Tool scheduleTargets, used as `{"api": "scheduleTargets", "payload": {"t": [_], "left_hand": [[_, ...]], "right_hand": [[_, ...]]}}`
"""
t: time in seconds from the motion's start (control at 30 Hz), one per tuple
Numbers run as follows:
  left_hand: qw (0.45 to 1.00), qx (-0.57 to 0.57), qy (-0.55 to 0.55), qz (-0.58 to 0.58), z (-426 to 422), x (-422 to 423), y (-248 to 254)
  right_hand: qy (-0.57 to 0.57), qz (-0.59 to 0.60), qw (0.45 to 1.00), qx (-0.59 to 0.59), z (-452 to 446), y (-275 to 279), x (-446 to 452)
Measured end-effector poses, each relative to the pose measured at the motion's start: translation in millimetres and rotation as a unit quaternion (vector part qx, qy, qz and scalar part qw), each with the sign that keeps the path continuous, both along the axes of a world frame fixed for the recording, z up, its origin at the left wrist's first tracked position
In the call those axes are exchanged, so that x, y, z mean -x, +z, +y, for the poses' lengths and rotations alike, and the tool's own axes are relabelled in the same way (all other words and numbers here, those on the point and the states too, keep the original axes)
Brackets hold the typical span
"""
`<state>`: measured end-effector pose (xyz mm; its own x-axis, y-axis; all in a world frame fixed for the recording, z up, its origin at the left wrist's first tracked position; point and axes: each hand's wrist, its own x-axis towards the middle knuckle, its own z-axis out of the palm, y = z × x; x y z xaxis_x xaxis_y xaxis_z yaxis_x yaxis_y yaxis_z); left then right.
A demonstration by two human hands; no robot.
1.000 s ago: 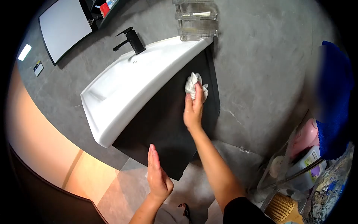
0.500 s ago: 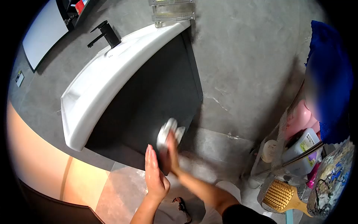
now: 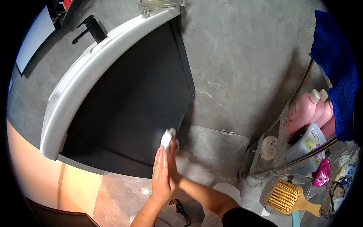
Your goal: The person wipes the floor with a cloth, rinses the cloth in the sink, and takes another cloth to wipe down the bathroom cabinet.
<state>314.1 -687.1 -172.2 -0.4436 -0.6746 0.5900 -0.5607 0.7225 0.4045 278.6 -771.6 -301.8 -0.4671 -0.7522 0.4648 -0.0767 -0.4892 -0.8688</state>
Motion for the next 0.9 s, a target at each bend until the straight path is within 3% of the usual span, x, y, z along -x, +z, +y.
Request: {"api": "scheduleTargets", "payload": {"t": [0.03, 0.13, 0.2, 0.27, 0.33, 0.43, 0.47, 0.53, 0.6, 0.7, 0.77, 0.8, 0.9], "left_hand": [[1.0, 0.003, 0.001, -0.003, -1.7, 0.4, -2.0], [1.0, -0.014, 0.008, -0.004, -0.1, 4.1, -1.5], [1.0, -0.019, -0.001, 0.0, 0.3, 3.1, 0.2], [1.0, -0.016, -0.001, 0.001, -0.9, 1.6, -3.7], [1.0, -0.023, -0.006, 0.015, -4.2, 1.6, -5.9], [1.0, -0.011, -0.012, -0.001, -7.8, 0.4, -8.8], [1.0, -0.012, -0.005, -0.005, -7.2, 0.3, -8.5], [1.0, -0.022, -0.004, -0.004, -5.8, 4.3, -12.1], [0.999, -0.031, -0.013, 0.003, -8.6, 7.0, -12.1], [1.0, -0.027, -0.008, 0.001, -16.9, 9.7, -16.9], [0.999, -0.044, -0.018, 0.009, -19.5, 14.2, -13.3], [0.998, -0.052, -0.023, 0.012, -19.6, 15.4, -11.5], [0.999, -0.034, -0.017, 0.016, -20.3, 16.0, -10.3]], "right_hand": [[-0.065, 0.069, 0.995, 0.009, -42.7, -23.8, 10.2], [-0.019, -0.129, 0.991, -0.034, -122.1, 30.4, 97.5], [-0.078, -0.085, 0.99, -0.082, -119.8, 18.2, 85.4], [0.023, -0.128, 0.99, -0.051, -54.6, -8.9, 39.9], [0.061, -0.063, 0.996, 0.01, 13.6, -13.1, 1.4], [0.04, -0.139, 0.986, -0.08, -44.3, -9.1, 29.8], [0.061, -0.223, 0.972, -0.046, -79.2, -6.8, 52.6], [0.01, -0.184, 0.981, -0.064, -137.1, 9.4, 109.9], [-0.008, -0.19, 0.98, -0.06, -138.8, 9.1, 104.2], [-0.028, -0.05, 0.998, 0.034, -69.1, -14.3, 48.9], [-0.047, 0.032, 0.998, -0.039, -66.0, -21.4, 46.4], [-0.051, -0.027, 0.998, 0.037, -91.5, -17.8, 59.5], [-0.046, -0.114, 0.989, -0.082, -152.8, 30.0, 122.5]]}}
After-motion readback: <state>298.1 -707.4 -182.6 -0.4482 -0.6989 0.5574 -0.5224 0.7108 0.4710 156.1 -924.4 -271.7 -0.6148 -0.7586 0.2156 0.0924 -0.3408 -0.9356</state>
